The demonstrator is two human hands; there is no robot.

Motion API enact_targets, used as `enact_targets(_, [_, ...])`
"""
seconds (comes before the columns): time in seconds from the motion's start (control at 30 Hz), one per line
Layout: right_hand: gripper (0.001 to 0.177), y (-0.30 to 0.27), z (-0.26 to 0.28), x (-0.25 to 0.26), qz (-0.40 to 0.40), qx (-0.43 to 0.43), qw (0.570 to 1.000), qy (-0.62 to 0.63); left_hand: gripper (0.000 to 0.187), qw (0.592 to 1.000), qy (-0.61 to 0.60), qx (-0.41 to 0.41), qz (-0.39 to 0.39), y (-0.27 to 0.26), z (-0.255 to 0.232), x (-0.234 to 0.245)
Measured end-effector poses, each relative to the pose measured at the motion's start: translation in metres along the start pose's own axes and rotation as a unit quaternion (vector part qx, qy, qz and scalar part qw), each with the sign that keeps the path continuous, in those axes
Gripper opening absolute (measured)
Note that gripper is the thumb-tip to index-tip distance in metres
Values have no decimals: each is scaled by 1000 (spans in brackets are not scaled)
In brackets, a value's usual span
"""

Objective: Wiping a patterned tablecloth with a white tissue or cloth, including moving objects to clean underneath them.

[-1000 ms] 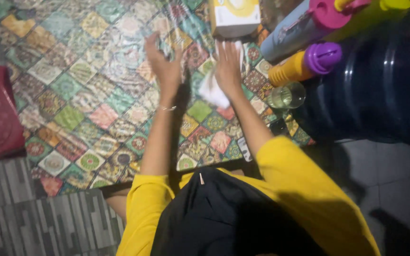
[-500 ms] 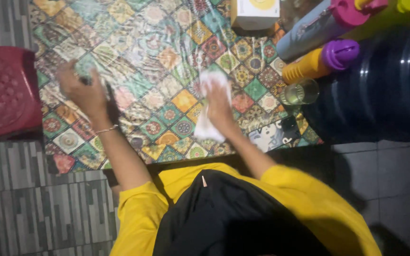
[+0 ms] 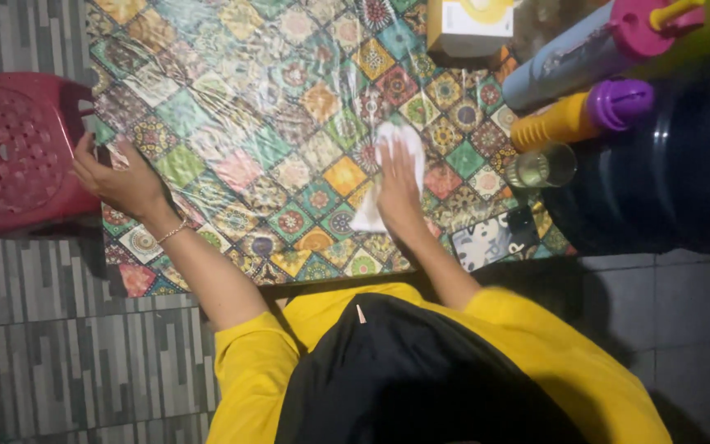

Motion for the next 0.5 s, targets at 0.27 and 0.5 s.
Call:
enact_targets(0.27, [86, 67, -39, -19, -5, -36, 998, -52, 42, 1000, 17, -1, -3, -7, 30, -9])
enact_targets(0.5, [83, -3, -18, 0, 0, -2, 1000, 10, 45, 1000, 15, -11, -12, -8, 29, -8])
Point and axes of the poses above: each hand's wrist, its own y-axis towards the middle knuckle, its own x-axis out of the back of the hand, z = x × y, the point moved 9 cm from there along y, towards the middle knuckle, and after that the axes turned 14 degrees about -z, right-handed, at the moved point
